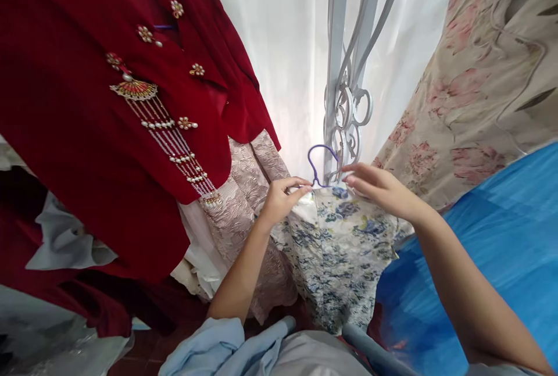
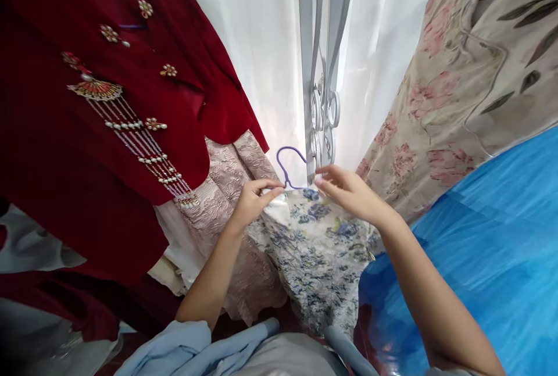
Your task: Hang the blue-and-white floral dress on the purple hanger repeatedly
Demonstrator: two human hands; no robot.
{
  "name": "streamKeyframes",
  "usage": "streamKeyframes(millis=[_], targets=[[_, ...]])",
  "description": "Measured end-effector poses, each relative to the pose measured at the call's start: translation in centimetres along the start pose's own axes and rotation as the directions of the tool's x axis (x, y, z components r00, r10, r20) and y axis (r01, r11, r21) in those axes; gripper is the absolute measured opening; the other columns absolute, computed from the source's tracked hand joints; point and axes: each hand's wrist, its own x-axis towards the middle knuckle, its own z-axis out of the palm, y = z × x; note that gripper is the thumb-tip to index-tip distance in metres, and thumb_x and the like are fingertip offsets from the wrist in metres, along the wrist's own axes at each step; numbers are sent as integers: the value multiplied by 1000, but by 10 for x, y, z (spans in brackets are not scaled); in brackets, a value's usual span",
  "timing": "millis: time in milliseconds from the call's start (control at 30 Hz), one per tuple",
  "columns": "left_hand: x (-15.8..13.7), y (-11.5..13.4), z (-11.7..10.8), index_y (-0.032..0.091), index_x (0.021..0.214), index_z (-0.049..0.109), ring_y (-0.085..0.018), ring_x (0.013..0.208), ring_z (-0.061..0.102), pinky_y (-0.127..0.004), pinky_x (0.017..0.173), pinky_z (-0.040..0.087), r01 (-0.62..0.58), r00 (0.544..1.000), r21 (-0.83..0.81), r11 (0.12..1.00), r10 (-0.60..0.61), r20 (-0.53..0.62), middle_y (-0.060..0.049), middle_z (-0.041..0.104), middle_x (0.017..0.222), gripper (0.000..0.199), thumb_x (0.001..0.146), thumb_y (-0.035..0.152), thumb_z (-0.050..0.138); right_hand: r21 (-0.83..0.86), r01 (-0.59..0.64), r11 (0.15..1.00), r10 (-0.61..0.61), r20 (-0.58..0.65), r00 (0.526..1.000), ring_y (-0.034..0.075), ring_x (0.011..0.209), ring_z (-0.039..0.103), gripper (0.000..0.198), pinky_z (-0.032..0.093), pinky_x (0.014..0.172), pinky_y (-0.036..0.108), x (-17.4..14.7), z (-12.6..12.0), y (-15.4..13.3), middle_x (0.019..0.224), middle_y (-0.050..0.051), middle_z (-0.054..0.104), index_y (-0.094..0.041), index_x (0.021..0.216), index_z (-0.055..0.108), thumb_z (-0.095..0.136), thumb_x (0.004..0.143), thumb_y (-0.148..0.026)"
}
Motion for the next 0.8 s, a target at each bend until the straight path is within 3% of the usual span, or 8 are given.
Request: streamKeyframes(millis=[67, 167, 300, 400, 500, 667, 800], targets=[[15, -2, -8, 18, 86, 80, -23, 92, 73, -32, 85, 56, -12, 999, -17, 1000, 12, -33, -6, 79, 92, 16, 81, 32, 78, -250, -35, 968, 49, 50, 998, 20, 64, 64, 48, 44, 57, 29, -10, -7, 9, 79, 7, 73, -21, 105, 72, 52, 95, -63], [39, -7, -7, 17, 84, 79, -23, 91, 71, -32, 85, 55, -3, 999, -74, 997, 1, -33, -6, 78, 91, 19, 79, 35, 78, -460, -56, 886, 2, -116, 993, 18, 53, 55, 46, 33, 53, 28, -11, -18, 19, 61, 4, 65, -21, 86, 72, 48, 97, -58], [68, -5, 13, 16, 87, 77, -20, 89, 70, -31, 83, 53, 5, 999, -163, 987, -10, -35, -6, 78, 92, 21, 78, 35, 78, -503, -102, 858, -122, -392, 912, 20, 61, 61, 40, 34, 57, 28, 6, -41, 31, 64, 5, 68, -22, 85, 74, 60, 90, -59], [83, 3, 31, 16, 89, 76, -18, 88, 69, -29, 80, 52, -14, 1000, -184, 983, 12, -14, -7, 77, 96, 21, 80, 34, 76, -478, -121, 870, -143, -480, 866, 20, 61, 59, 43, 35, 59, 29, 12, -62, 43, 63, 6, 67, -21, 82, 75, 66, 85, -62], [91, 12, 46, 16, 87, 75, -17, 86, 68, -30, 81, 52, -46, 995, -148, 988, 58, 82, -8, 76, 95, 17, 84, 32, 72, -428, -172, 887, -98, -539, 836, 21, 63, 59, 45, 38, 61, 32, 1, -73, 57, 65, 8, 68, -18, 82, 76, 68, 83, -63], [86, 15, 49, 18, 83, 73, -17, 88, 68, -33, 85, 52, -108, 971, -11, 994, 108, 213, -6, 75, 92, 15, 88, 31, 69, -327, -178, 928, -42, -567, 823, 17, 55, 53, 47, 37, 55, 30, -32, -51, 87, 58, 3, 61, -17, 82, 76, 67, 85, -64], [75, 13, 41, 21, 90, 75, -18, 91, 69, -33, 82, 52, -144, 974, 145, 979, 114, 194, -4, 76, 94, 15, 91, 34, 67, -309, -150, 939, -67, -593, 803, 15, 55, 55, 45, 40, 54, 27, -44, -15, 104, 62, 1, 64, -17, 83, 75, 60, 91, -59]])
